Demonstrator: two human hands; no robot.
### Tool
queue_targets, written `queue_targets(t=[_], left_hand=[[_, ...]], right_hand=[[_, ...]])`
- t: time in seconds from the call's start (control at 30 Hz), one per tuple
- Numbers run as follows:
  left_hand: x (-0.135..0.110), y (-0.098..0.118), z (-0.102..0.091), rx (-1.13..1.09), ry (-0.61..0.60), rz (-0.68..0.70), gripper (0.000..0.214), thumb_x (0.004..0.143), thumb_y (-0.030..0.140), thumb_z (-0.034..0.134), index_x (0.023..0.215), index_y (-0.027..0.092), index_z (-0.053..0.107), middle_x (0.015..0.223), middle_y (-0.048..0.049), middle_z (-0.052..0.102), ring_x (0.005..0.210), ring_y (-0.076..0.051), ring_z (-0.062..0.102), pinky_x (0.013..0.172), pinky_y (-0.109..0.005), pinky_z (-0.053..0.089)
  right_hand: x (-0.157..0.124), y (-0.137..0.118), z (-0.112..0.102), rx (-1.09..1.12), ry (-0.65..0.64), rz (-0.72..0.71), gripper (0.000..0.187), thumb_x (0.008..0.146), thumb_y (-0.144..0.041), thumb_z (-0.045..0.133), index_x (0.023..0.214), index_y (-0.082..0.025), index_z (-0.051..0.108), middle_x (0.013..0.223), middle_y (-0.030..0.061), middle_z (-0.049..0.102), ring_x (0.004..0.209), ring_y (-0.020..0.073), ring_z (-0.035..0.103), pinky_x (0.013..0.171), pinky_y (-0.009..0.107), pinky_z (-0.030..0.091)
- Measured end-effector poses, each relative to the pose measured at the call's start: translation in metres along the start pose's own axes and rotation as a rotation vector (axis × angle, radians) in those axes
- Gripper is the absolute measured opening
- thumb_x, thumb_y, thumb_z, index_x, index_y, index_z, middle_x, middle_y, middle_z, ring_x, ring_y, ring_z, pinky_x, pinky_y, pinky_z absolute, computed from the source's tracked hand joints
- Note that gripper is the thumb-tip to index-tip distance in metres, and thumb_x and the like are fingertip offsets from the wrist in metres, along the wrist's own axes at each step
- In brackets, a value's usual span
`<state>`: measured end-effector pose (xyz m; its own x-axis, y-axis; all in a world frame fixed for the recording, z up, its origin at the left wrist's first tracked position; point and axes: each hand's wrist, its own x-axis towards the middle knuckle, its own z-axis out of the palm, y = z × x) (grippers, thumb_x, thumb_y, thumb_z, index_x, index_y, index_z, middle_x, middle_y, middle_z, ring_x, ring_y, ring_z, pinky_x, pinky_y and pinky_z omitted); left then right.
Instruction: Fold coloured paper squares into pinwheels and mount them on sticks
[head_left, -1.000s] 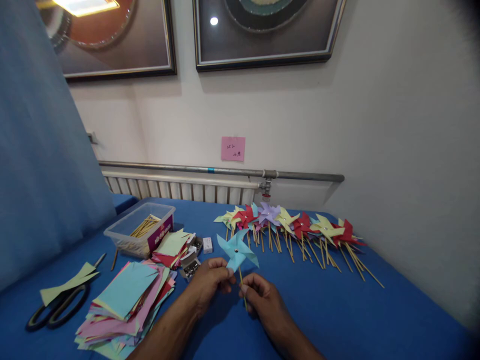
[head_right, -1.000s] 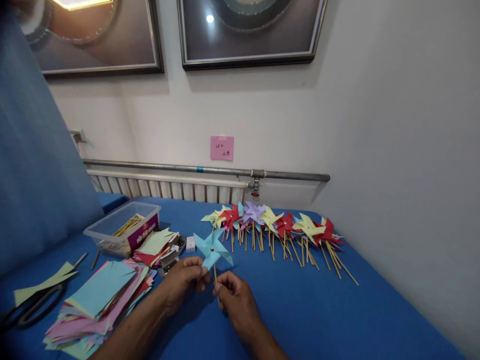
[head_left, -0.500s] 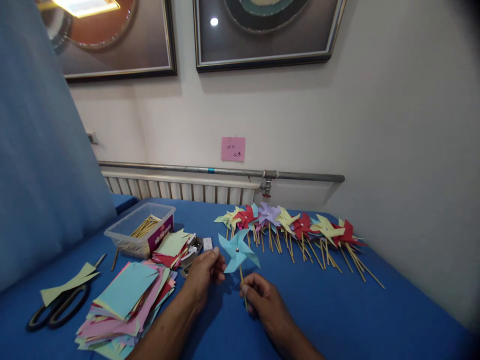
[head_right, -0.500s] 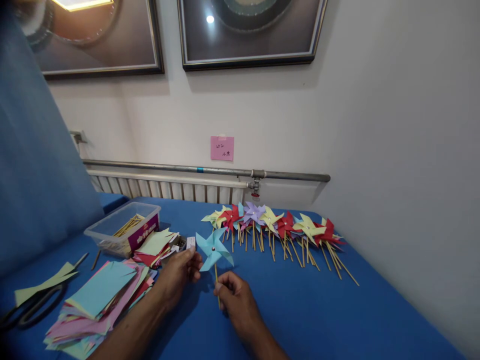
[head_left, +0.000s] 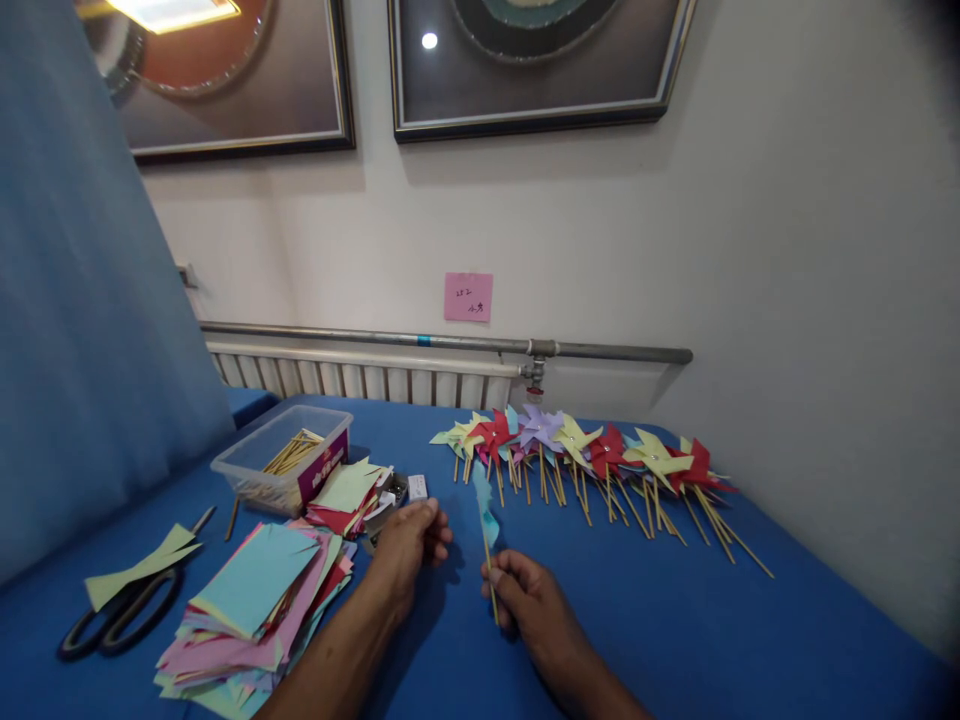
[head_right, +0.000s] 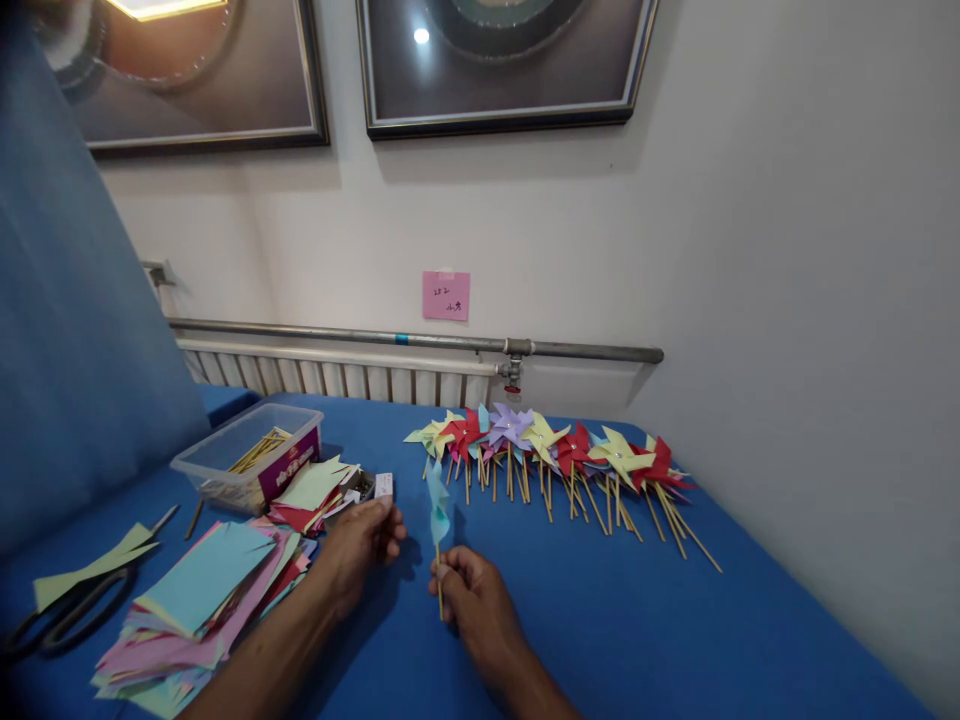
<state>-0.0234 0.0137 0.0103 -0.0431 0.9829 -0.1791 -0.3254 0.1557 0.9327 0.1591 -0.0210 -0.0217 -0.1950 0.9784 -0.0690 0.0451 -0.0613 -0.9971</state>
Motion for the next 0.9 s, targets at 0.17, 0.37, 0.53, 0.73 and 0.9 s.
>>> queue_targets(t=[0.17,0.37,0.53,0.73,0.9], left_hand=[[0.003,-0.003,-0.002,0.018,0.000,-0.001,0.052,0.064,0.062,0.086,0.074,0.016,0.065,0.062,-0.0022,0.067,0.045,-0.011,0.055,0.049,-0.023,0.037],[0.006,-0.004,-0.002,0.091,0.025,0.005,0.046,0.065,0.059,0.082,0.069,0.018,0.063,0.058,-0.0015,0.066,0.044,-0.011,0.053,0.049,-0.023,0.035],[0.008,-0.003,-0.003,0.114,0.065,0.039,0.043,0.066,0.058,0.081,0.066,0.019,0.062,0.056,-0.0003,0.064,0.043,-0.011,0.052,0.048,-0.023,0.034],[0.011,-0.007,-0.002,0.085,0.065,0.043,0.042,0.069,0.053,0.083,0.065,0.020,0.059,0.054,-0.0002,0.063,0.042,-0.012,0.051,0.047,-0.023,0.033],[0.011,-0.011,0.000,0.162,0.074,0.045,0.039,0.067,0.054,0.079,0.062,0.020,0.060,0.052,-0.0007,0.062,0.041,-0.012,0.050,0.047,-0.024,0.031]], right_hand=[[0.000,0.000,0.002,0.040,0.007,0.018,0.040,0.080,-0.061,0.067,0.084,-0.022,0.062,0.068,-0.0038,0.060,0.047,0.0090,0.037,0.050,0.025,0.029],[-0.001,-0.001,0.001,0.057,0.035,-0.005,0.040,0.083,-0.061,0.067,0.086,-0.021,0.064,0.069,-0.0031,0.061,0.048,0.0091,0.038,0.049,0.025,0.029],[-0.001,0.002,0.000,0.090,0.027,-0.008,0.042,0.083,-0.064,0.067,0.088,-0.022,0.063,0.069,-0.0033,0.060,0.048,0.0091,0.036,0.049,0.024,0.028],[-0.001,0.001,0.001,0.092,0.017,0.005,0.040,0.083,-0.062,0.066,0.087,-0.023,0.061,0.068,-0.0050,0.057,0.049,0.0090,0.034,0.050,0.025,0.027],[0.002,0.003,0.000,0.086,0.011,-0.020,0.040,0.083,-0.062,0.065,0.084,-0.022,0.060,0.067,-0.0048,0.058,0.048,0.0085,0.036,0.051,0.025,0.029]])
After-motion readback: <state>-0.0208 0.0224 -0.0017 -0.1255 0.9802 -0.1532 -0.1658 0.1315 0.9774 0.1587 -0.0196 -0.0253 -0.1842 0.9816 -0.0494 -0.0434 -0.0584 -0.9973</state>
